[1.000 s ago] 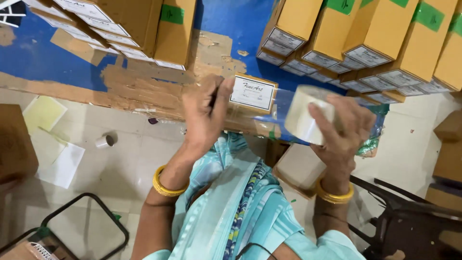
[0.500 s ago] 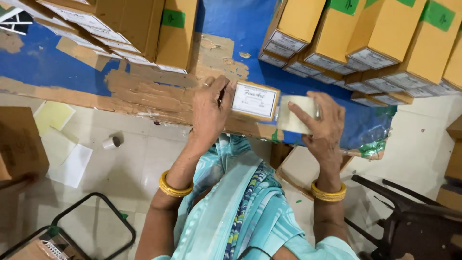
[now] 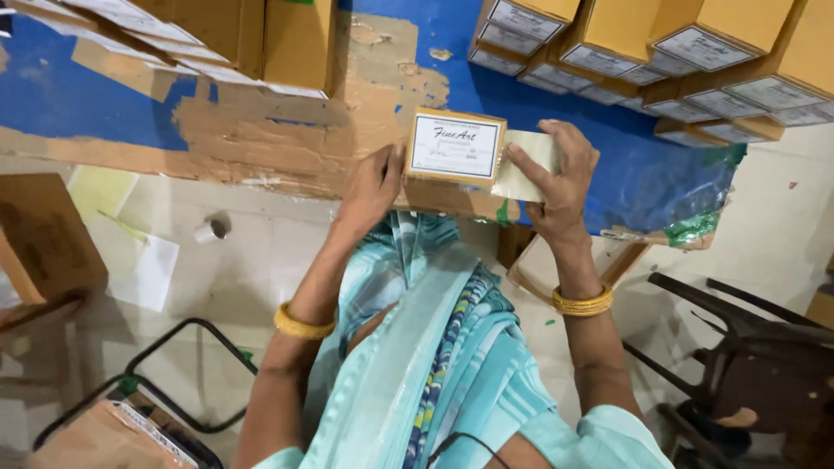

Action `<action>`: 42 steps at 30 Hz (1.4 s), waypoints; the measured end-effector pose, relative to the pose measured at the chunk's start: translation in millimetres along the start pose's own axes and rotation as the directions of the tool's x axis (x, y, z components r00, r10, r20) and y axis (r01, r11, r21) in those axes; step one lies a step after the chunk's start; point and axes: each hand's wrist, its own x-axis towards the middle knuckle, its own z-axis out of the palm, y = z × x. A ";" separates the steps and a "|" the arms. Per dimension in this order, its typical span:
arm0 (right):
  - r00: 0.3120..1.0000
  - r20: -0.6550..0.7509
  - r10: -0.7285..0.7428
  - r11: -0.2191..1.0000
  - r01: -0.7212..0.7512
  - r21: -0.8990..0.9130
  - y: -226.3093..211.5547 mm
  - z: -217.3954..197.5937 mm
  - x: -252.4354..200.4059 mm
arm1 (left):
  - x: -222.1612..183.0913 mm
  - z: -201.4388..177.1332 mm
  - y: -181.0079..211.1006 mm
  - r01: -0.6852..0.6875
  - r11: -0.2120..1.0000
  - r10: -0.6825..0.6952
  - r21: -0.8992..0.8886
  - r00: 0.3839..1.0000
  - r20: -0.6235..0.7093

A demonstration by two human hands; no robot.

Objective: The person applies adhesive labels and seals cardboard boxes with tape.

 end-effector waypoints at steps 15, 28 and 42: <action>0.697 0.439 0.567 0.500 -0.714 0.490 93.9 101.1 -92.1 | 155.5 62.7 125.8 -0.411 0.789 -0.139 0.457 0.605 0.784; 0.868 -0.159 0.471 0.882 -0.468 0.059 44.8 150.6 -110.5 | 148.4 67.7 114.0 -0.348 0.849 -0.160 0.397 0.547 0.822; 0.546 0.009 0.838 0.417 -0.650 0.636 28.2 90.2 -100.0 | 154.8 42.1 117.9 0.170 0.981 -0.148 0.089 0.379 0.913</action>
